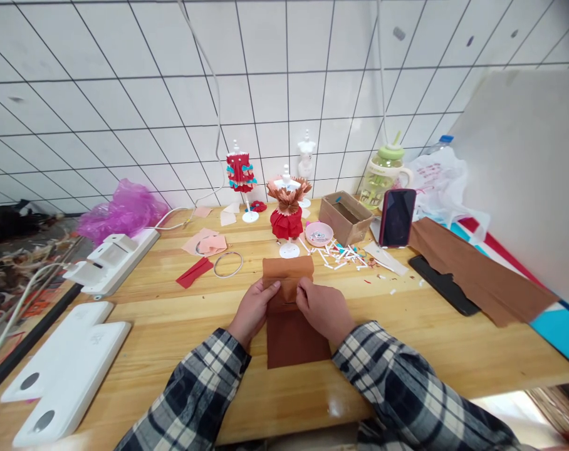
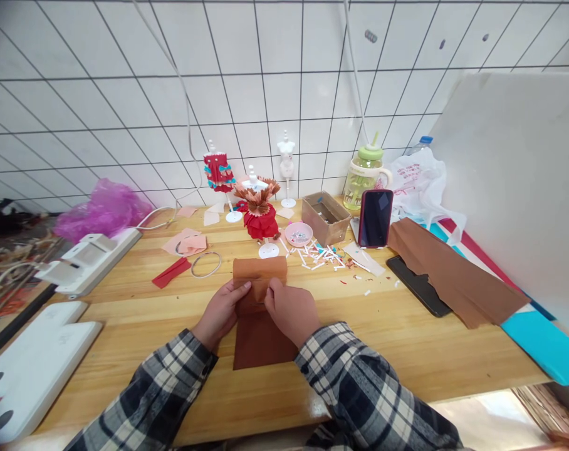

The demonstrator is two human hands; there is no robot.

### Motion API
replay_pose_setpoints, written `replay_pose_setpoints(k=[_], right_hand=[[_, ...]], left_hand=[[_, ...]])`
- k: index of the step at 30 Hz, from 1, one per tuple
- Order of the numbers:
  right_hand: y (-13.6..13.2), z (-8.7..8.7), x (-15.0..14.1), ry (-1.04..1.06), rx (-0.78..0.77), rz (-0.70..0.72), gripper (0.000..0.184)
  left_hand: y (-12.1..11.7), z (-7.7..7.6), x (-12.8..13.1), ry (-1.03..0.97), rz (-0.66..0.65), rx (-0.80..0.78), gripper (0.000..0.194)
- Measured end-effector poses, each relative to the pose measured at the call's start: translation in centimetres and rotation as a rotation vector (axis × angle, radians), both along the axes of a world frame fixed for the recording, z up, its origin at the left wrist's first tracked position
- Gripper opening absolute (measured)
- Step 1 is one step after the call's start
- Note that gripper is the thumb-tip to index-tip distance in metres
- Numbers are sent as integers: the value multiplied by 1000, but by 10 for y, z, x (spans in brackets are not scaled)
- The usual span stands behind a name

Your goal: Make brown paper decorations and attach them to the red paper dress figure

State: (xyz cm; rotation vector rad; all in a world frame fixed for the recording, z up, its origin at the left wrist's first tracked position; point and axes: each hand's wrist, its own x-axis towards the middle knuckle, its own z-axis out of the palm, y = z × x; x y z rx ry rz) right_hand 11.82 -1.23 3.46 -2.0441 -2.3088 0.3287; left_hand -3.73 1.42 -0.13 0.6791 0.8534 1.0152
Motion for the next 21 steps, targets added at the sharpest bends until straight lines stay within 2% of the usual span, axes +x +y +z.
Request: replay_pose_setpoints(k=[15, 21], right_hand=[[-1, -2, 2, 17, 26, -18, 25], [-2, 0, 1, 24, -1, -16, 25]], left_hand=[[-1, 1, 3, -40, 0, -4, 36], [-3, 1, 7, -59, -1, -67, 33]])
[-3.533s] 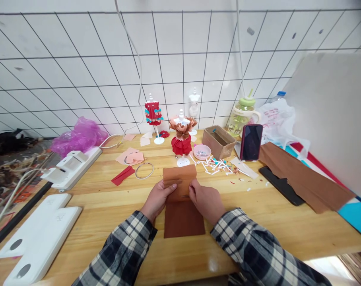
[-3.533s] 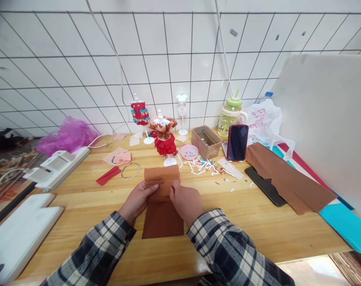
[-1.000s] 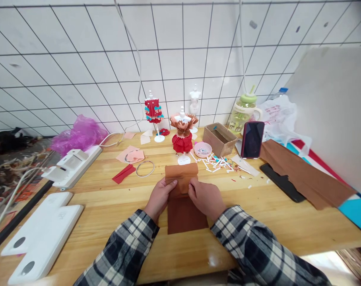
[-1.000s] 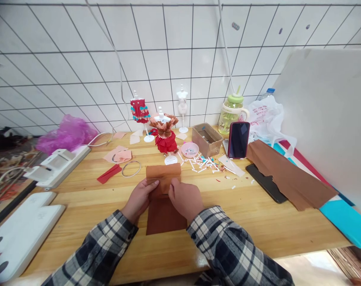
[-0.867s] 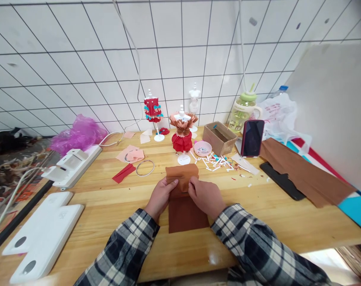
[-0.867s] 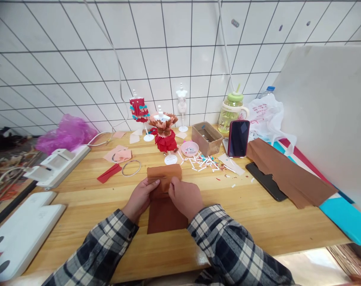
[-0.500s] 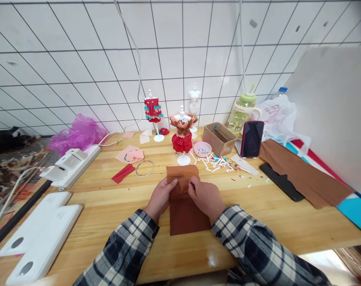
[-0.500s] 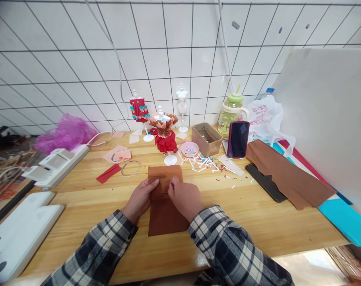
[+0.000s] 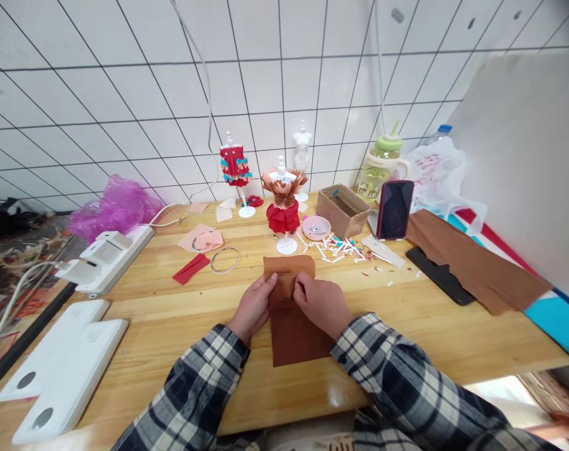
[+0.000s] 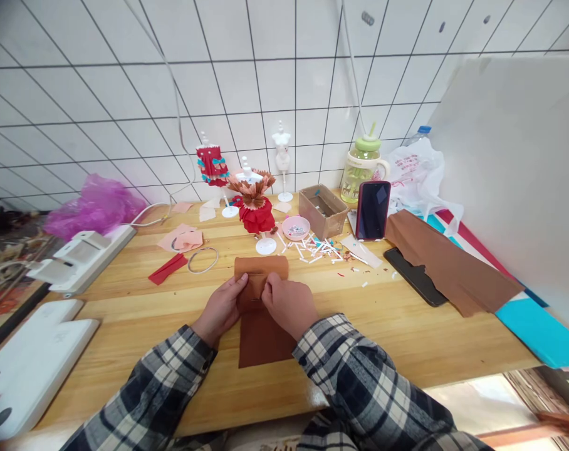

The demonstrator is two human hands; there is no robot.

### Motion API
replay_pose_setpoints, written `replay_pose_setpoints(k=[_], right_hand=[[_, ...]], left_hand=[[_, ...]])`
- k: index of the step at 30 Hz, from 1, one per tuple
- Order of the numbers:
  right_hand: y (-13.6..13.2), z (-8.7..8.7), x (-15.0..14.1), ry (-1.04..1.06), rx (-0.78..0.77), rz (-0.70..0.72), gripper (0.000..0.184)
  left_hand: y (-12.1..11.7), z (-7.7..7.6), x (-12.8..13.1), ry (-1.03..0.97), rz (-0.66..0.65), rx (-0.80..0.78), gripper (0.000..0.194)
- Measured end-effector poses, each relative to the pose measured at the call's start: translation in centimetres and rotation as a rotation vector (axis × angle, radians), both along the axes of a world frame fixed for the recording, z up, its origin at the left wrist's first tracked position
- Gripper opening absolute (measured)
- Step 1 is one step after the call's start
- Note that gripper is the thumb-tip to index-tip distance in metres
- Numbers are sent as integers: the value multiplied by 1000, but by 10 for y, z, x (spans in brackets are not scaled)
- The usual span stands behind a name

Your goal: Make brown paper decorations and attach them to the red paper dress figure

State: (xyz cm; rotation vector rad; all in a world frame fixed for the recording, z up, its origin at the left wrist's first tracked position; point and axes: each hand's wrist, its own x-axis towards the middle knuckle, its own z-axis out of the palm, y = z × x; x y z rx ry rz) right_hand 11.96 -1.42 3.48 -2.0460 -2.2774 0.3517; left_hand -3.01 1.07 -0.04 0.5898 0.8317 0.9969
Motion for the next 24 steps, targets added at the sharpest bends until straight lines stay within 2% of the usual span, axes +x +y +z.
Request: replay_pose_setpoints(k=[8, 14, 24], right_hand=[[0, -3, 0, -14, 10, -7, 27], [0, -5, 1, -40, 31, -11, 28], [-2, -3, 1, -2, 39, 1, 29]], left_hand=[[-2, 2, 2, 7, -15, -26, 30], [-2, 3, 2, 17, -10, -24, 36], [-5, 2, 4, -109, -78, -27, 35]])
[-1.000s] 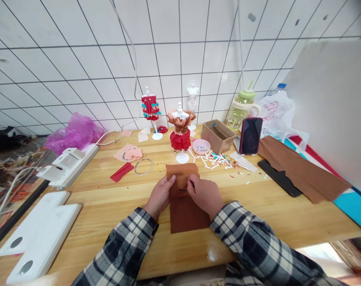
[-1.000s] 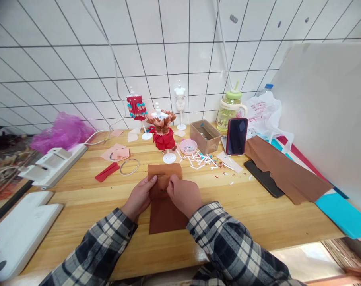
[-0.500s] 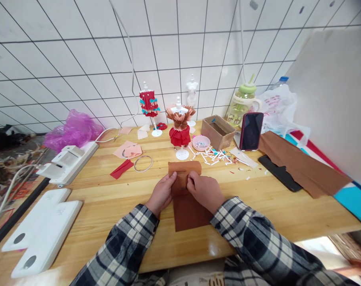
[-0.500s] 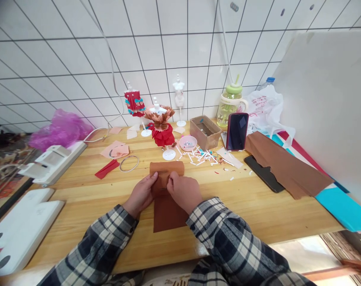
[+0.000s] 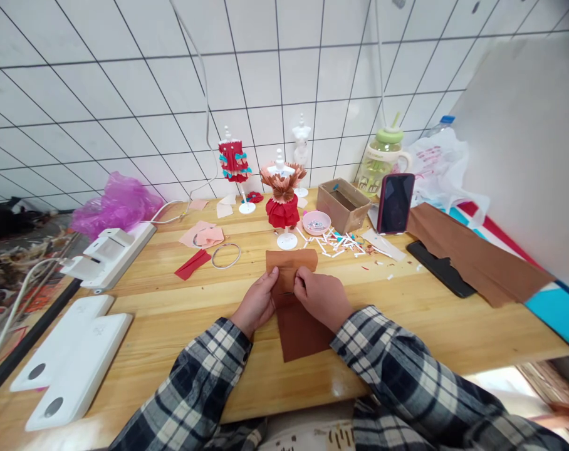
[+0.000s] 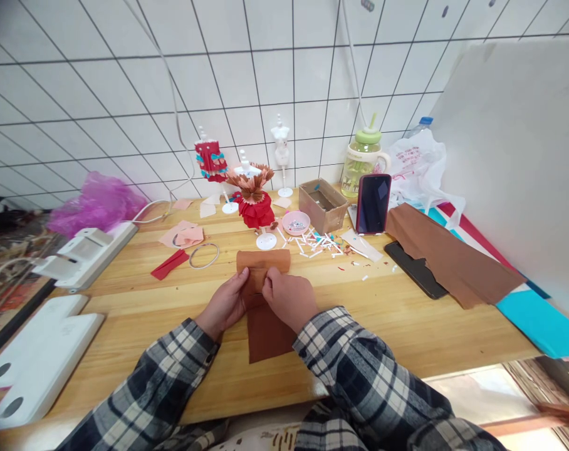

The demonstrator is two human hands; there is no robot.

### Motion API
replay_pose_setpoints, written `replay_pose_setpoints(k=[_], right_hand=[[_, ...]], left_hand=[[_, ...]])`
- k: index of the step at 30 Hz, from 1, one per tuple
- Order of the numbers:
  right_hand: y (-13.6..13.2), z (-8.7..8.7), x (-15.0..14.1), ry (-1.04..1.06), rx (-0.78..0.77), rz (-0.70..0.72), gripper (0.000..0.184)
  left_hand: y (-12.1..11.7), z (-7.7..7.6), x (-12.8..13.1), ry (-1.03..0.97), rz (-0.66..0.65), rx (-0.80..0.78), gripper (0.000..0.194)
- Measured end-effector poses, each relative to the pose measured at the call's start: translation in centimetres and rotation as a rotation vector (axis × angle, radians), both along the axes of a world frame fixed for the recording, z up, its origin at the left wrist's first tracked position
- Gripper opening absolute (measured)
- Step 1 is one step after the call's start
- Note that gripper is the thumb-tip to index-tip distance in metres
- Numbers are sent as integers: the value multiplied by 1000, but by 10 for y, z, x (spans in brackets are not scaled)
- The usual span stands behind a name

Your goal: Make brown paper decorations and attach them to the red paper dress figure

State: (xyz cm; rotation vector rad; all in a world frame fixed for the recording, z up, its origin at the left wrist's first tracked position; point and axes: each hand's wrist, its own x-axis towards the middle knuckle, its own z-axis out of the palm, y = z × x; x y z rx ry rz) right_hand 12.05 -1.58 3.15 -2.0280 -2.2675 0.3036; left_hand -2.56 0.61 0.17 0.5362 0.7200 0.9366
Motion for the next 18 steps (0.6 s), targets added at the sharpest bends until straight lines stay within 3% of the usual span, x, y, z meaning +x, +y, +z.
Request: replay_pose_setpoints(k=[18], right_hand=[[0, 0, 0, 43, 2, 13, 27]], left_hand=[[-5, 4, 3, -68, -49, -43, 31]])
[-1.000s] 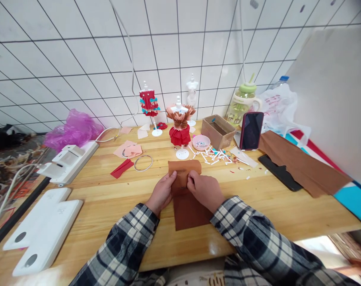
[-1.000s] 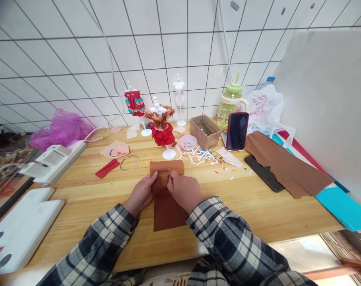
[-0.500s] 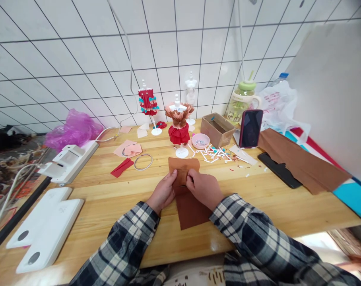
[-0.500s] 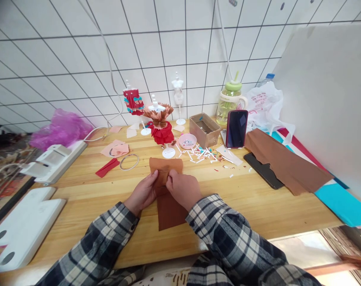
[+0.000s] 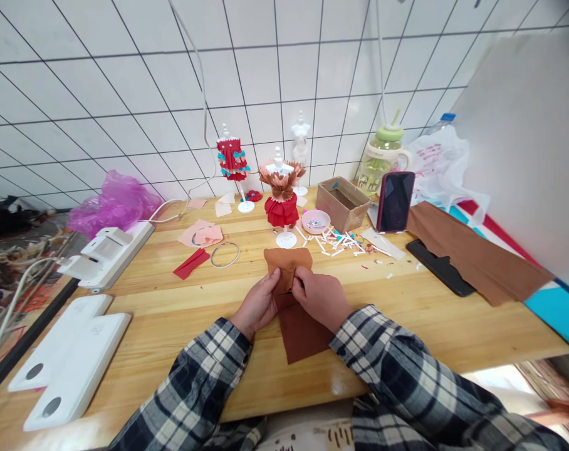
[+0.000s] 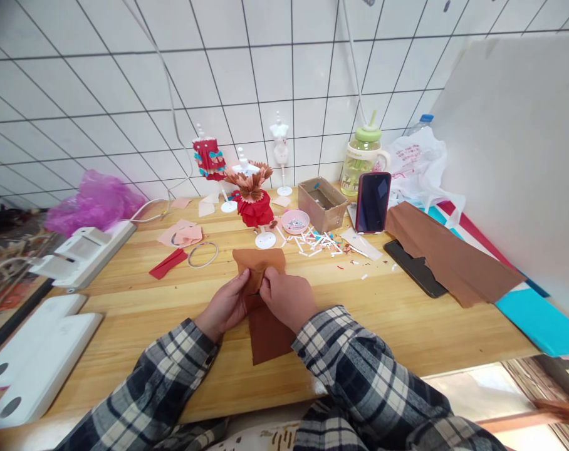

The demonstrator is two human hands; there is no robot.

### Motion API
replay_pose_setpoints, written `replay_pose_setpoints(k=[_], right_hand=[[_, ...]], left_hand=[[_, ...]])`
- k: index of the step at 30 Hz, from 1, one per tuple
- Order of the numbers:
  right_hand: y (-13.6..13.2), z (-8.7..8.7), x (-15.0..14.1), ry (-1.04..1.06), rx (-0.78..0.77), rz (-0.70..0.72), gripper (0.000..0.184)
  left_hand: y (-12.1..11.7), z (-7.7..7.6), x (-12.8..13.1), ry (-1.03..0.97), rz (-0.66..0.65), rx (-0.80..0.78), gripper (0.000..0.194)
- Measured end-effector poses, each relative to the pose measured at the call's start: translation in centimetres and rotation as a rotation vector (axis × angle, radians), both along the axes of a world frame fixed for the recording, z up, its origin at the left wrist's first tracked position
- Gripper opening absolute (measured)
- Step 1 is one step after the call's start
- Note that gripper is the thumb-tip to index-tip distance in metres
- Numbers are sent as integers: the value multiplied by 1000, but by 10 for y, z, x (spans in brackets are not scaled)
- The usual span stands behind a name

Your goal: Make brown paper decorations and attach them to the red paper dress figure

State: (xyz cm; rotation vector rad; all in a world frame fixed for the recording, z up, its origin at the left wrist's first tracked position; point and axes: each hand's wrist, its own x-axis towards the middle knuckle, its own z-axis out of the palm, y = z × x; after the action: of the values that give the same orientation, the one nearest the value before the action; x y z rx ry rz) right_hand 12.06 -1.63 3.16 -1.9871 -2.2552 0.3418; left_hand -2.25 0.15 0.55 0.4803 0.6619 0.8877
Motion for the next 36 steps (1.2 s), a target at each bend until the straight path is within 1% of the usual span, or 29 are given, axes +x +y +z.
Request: replay_pose_setpoints(k=[6, 22, 29, 36], right_hand=[[0, -3, 0, -8, 21, 9, 26], [-1, -2, 0, -52, 14, 12, 27], [-2, 0, -1, -58, -11, 9, 28], [-3, -1, -1, -27, -4, 11, 27]], left_hand=[[-1, 1, 1, -7, -17, -1, 24], [0, -5, 1, -11, -9, 31, 26], [-2, -2, 2, -4, -1, 15, 27], [-3, 2, 1, 29, -10, 1, 30]])
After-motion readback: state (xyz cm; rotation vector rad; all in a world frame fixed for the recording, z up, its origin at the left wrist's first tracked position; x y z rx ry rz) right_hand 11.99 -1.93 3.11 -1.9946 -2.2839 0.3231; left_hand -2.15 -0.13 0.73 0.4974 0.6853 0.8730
